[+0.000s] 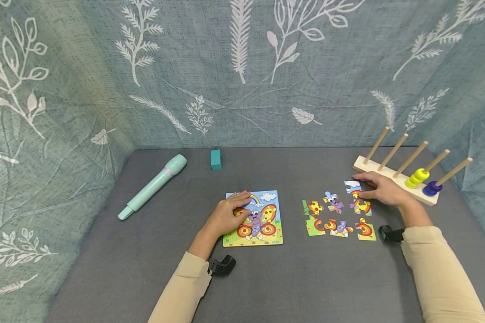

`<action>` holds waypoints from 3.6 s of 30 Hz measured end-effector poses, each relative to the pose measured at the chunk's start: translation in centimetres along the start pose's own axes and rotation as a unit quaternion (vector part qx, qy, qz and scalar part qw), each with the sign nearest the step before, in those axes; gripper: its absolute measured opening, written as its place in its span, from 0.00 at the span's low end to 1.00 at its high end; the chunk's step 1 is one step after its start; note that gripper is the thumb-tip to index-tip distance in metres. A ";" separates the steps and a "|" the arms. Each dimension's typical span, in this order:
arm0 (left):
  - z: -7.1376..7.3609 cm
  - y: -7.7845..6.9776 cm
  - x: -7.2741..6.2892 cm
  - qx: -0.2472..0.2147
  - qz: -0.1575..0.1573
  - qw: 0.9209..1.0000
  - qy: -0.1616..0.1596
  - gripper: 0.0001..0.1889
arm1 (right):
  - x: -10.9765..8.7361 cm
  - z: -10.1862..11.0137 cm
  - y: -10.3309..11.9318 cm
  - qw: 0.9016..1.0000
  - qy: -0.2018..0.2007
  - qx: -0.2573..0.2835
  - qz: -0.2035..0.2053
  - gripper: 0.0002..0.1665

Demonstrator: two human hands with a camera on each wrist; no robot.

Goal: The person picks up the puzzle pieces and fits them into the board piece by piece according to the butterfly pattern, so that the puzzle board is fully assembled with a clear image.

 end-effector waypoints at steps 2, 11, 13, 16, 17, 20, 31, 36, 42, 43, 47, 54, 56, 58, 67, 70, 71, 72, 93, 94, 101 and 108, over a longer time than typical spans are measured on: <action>0.0 0.0 0.0 -0.001 -0.001 1.000 -0.002 0.21 | 0.0 0.0 0.0 1.000 -0.005 -0.010 0.006 0.33; -0.1 0.1 -0.1 0.007 0.004 1.000 -0.001 0.21 | 0.3 0.1 0.2 0.999 -0.033 -0.027 0.021 0.23; -0.2 0.2 -0.1 0.006 0.005 1.000 0.000 0.21 | 0.2 0.1 0.2 0.999 -0.038 -0.029 0.023 0.21; -0.3 0.1 -0.1 0.006 0.000 1.000 0.002 0.21 | 0.1 0.3 0.2 0.998 -0.047 -0.031 0.021 0.21; -0.3 0.1 -0.1 0.006 -0.002 1.000 0.002 0.21 | 0.0 0.3 0.2 0.998 -0.048 -0.032 0.018 0.21; -0.3 0.0 -0.1 0.005 -0.007 1.000 0.002 0.21 | -0.1 0.3 0.1 0.998 -0.047 -0.038 0.005 0.23; 0.0 -0.2 -0.2 0.004 -0.016 1.000 -0.009 0.21 | -0.4 0.7 1.3 0.999 -0.047 -0.022 -0.016 0.28; 0.1 -0.2 -0.2 0.007 -0.014 1.000 -0.008 0.21 | -0.7 0.7 2.8 0.998 -0.055 -0.001 -0.008 0.28; 0.0 -0.1 0.0 0.012 -0.007 1.000 -0.006 0.21 | -0.7 0.3 4.9 0.997 -0.061 0.027 0.039 0.27; 0.0 -0.1 0.0 0.013 -0.006 1.000 -0.006 0.21 | -0.7 0.2 5.2 0.997 -0.061 0.031 0.046 0.27; 0.0 -0.1 0.1 0.013 -0.006 1.000 -0.007 0.21 | -0.6 -0.5 6.5 0.994 -0.066 0.034 0.075 0.26; -0.1 -0.1 0.1 0.010 -0.005 1.000 -0.003 0.21 | -0.4 -1.7 8.7 0.987 -0.104 0.029 0.122 0.22; -0.1 0.0 0.1 0.009 -0.003 1.000 -0.001 0.21 | -0.3 -2.3 9.1 0.987 -0.106 0.032 0.120 0.22; -0.1 -0.1 0.1 0.008 -0.003 1.000 -0.001 0.21 | -0.1 -2.9 9.6 0.987 -0.102 0.041 0.119 0.22; -0.2 0.1 0.2 0.014 0.012 1.000 0.005 0.22 | 1.2 -5.8 12.0 0.986 -0.062 0.075 0.132 0.23; -0.2 0.1 0.1 0.015 0.010 1.000 0.004 0.22 | 1.7 -6.9 13.0 0.985 -0.062 0.078 0.144 0.23; -0.3 0.1 0.1 0.015 0.010 1.000 0.004 0.22 | 1.9 -7.2 13.4 0.984 -0.062 0.077 0.149 0.23; -0.3 0.1 0.1 0.015 0.009 1.000 0.004 0.22 | 2.0 -7.6 13.8 0.983 -0.064 0.075 0.155 0.23; -0.4 0.1 -0.1 0.020 0.009 1.000 0.002 0.21 | 4.5 -13.4 17.9 0.984 -0.047 -0.001 0.173 0.24; -0.4 0.1 -0.1 0.020 0.007 1.000 0.002 0.21 | 4.5 -13.6 18.0 0.984 -0.045 -0.005 0.173 0.24; -0.5 0.0 0.0 0.018 -0.001 1.000 -0.003 0.21 | 4.7 -14.4 17.8 0.986 -0.035 -0.039 0.158 0.24; -0.6 0.0 0.3 0.014 0.009 1.000 -0.001 0.21 | 5.0 -14.5 17.6 0.984 -0.041 -0.061 0.161 0.23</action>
Point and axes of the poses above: each hand's wrist, its own x-axis towards the middle knuckle, its own z-axis out of the back of the hand, y = z × x, the point moved 9 cm from there along x, towards the middle knuckle, and after that the axes turned 2 degrees about x, right-handed, at the moved point
